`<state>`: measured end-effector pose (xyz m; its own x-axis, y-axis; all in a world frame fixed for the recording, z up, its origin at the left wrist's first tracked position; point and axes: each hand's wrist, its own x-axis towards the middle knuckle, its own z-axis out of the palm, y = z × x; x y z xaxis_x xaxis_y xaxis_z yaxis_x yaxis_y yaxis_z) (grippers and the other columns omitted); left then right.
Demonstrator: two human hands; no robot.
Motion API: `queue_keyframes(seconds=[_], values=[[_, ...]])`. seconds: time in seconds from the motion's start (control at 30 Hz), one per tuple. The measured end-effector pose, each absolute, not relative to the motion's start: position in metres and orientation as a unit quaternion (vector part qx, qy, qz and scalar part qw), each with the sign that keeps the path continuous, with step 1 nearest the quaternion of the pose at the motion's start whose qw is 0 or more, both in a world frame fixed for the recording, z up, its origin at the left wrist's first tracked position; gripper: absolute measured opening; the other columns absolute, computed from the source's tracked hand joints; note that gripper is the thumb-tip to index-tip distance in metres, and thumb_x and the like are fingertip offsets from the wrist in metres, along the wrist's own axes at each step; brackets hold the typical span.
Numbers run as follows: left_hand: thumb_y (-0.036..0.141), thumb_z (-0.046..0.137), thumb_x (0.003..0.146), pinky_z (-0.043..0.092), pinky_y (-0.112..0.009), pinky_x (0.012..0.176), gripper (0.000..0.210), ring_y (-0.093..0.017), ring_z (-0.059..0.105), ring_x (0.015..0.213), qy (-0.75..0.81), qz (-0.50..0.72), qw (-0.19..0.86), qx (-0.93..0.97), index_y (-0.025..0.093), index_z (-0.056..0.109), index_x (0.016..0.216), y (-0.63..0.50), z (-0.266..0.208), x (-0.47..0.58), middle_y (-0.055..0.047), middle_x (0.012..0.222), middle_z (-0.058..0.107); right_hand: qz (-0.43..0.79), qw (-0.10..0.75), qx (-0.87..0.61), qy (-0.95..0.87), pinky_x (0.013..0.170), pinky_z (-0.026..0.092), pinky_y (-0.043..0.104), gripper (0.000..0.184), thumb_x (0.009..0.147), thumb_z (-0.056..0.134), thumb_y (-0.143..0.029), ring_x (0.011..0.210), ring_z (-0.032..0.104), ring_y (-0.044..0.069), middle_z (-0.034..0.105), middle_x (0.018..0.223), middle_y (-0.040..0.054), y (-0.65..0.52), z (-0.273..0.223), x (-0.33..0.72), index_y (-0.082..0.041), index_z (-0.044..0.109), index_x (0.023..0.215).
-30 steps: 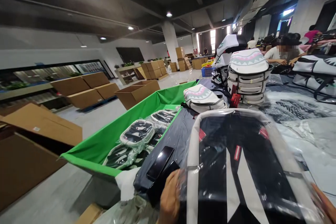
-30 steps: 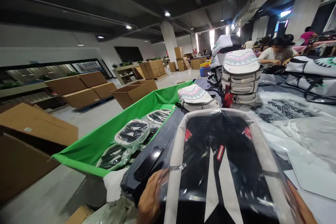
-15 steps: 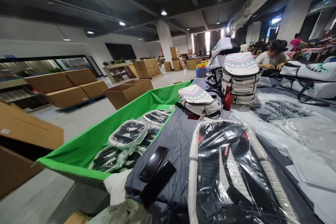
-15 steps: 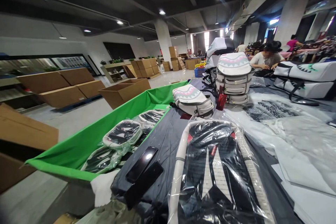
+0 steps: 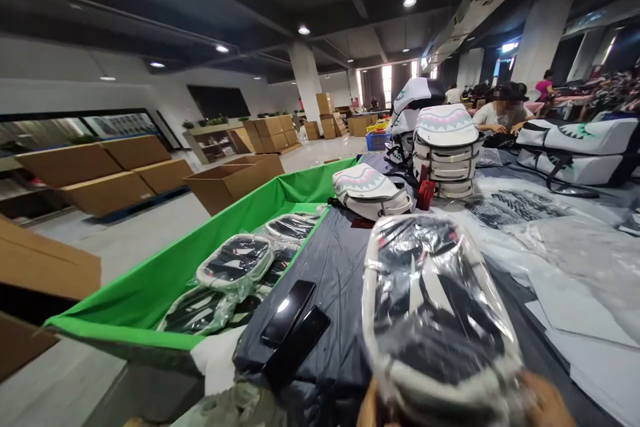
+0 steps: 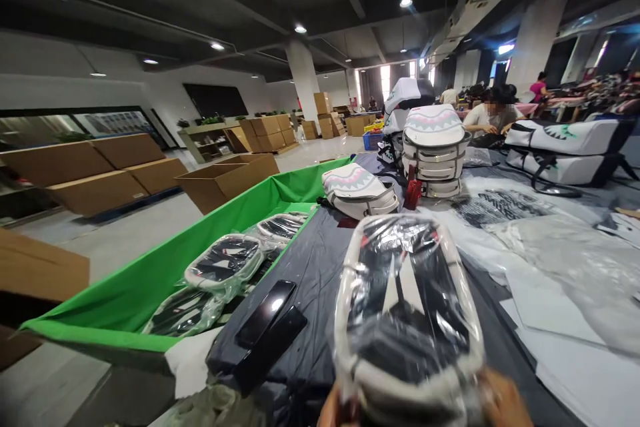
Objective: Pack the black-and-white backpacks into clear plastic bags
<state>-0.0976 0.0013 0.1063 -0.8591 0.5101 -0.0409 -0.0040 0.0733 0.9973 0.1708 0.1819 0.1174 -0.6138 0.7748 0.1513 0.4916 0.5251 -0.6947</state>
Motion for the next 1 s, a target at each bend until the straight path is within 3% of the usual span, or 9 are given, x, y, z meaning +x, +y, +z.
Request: queue_keyframes(seconds=[0.13, 0.23, 0.37, 0.47, 0.6, 0.67, 0.77, 0.87, 1.0], values=[[0.057, 0.087, 0.050, 0.047, -0.025, 0.054, 0.049, -0.014, 0.053, 0.056, 0.699, 0.688, 0.108, 0.164, 0.019, 0.058, 0.064, -0.013, 0.118, -0.131, 0.003, 0.058, 0.054, 0.290, 0.283, -0.380, -0.831, 0.087, 0.056, 0.049, 0.045, 0.080, 0.046, -0.062, 0.096, 0.069, 0.034, 0.074, 0.099, 0.0129, 0.226, 0.148, 0.161, -0.025, 0.070, 0.090], [0.069, 0.080, 0.049, 0.035, -0.021, 0.045, 0.060, -0.009, 0.041, 0.047, 0.714, 0.696, 0.034, 0.067, 0.021, 0.049, 0.067, -0.032, 0.113, -0.149, 0.008, 0.056, 0.046, 0.220, 0.298, -0.527, -0.765, 0.078, 0.056, 0.049, 0.044, 0.070, 0.050, -0.066, 0.083, 0.069, 0.034, 0.072, 0.087, 0.0142, 0.232, 0.159, 0.193, -0.025, 0.063, 0.082], [0.093, 0.057, 0.059, 0.029, -0.023, 0.036, 0.073, -0.010, 0.035, 0.038, 0.652, 0.677, 0.341, -0.007, 0.021, 0.050, 0.067, -0.058, 0.092, -0.094, 0.002, 0.053, 0.051, 0.441, 0.121, -0.584, -0.670, 0.051, 0.048, 0.040, 0.054, 0.067, 0.049, -0.078, 0.048, 0.057, 0.025, 0.057, 0.051, 0.0089, 0.185, 0.134, 0.238, -0.025, 0.051, 0.055], [0.091, 0.047, 0.073, 0.044, -0.028, 0.045, 0.077, -0.014, 0.051, 0.048, 0.617, 0.590, 0.502, 0.139, 0.016, 0.065, 0.081, -0.051, 0.086, -0.032, -0.010, 0.077, 0.068, 0.530, 0.166, -0.557, -0.617, 0.051, 0.050, 0.037, 0.065, 0.073, 0.044, -0.083, 0.052, 0.061, 0.024, 0.066, 0.061, 0.0100, 0.145, 0.110, 0.236, -0.021, 0.063, 0.070], [0.059, 0.073, 0.077, 0.048, -0.039, 0.096, 0.058, -0.024, 0.063, 0.096, 0.690, 0.526, 0.352, 0.352, 0.018, 0.067, 0.118, -0.003, 0.089, 0.009, -0.010, 0.106, 0.069, 0.330, 0.319, -0.496, -0.737, 0.093, 0.054, 0.049, 0.064, 0.073, 0.059, -0.074, 0.106, 0.067, 0.035, 0.072, 0.112, 0.0153, 0.132, 0.102, 0.199, -0.021, 0.068, 0.108], [0.054, 0.070, 0.078, 0.048, -0.039, 0.089, 0.053, -0.024, 0.062, 0.085, 0.724, 0.506, 0.317, 0.345, 0.017, 0.067, 0.114, 0.019, 0.089, 0.014, -0.008, 0.090, 0.068, 0.290, 0.317, -0.437, -0.790, 0.104, 0.047, 0.054, 0.057, 0.077, 0.058, -0.070, 0.116, 0.062, 0.037, 0.070, 0.116, 0.0158, 0.139, 0.105, 0.185, -0.021, 0.069, 0.102], [0.049, 0.065, 0.080, 0.044, -0.035, 0.076, 0.035, -0.021, 0.056, 0.071, 0.723, 0.482, 0.350, 0.350, 0.016, 0.072, 0.093, 0.033, 0.090, 0.017, -0.005, 0.075, 0.063, 0.346, 0.268, -0.405, -0.802, 0.094, 0.053, 0.047, 0.050, 0.086, 0.047, -0.068, 0.099, 0.068, 0.031, 0.072, 0.099, 0.0124, 0.152, 0.112, 0.183, -0.022, 0.067, 0.089], [0.048, 0.072, 0.073, 0.043, -0.032, 0.078, 0.031, -0.022, 0.058, 0.082, 0.651, 0.506, 0.437, 0.359, 0.017, 0.069, 0.070, 0.028, 0.097, 0.024, -0.006, 0.083, 0.064, 0.415, 0.218, -0.390, -0.792, 0.081, 0.056, 0.037, 0.050, 0.087, 0.048, -0.069, 0.082, 0.066, 0.023, 0.070, 0.086, 0.0065, 0.161, 0.119, 0.194, -0.021, 0.064, 0.086], [0.055, 0.084, 0.063, 0.045, -0.027, 0.078, 0.047, -0.017, 0.061, 0.084, 0.548, 0.614, 0.525, 0.215, 0.018, 0.055, 0.072, 0.021, 0.093, 0.045, -0.004, 0.094, 0.066, 0.481, 0.181, -0.378, -0.770, 0.080, 0.056, 0.037, 0.056, 0.081, 0.056, -0.073, 0.085, 0.065, 0.026, 0.069, 0.086, 0.0061, 0.166, 0.116, 0.206, -0.019, 0.067, 0.089]])
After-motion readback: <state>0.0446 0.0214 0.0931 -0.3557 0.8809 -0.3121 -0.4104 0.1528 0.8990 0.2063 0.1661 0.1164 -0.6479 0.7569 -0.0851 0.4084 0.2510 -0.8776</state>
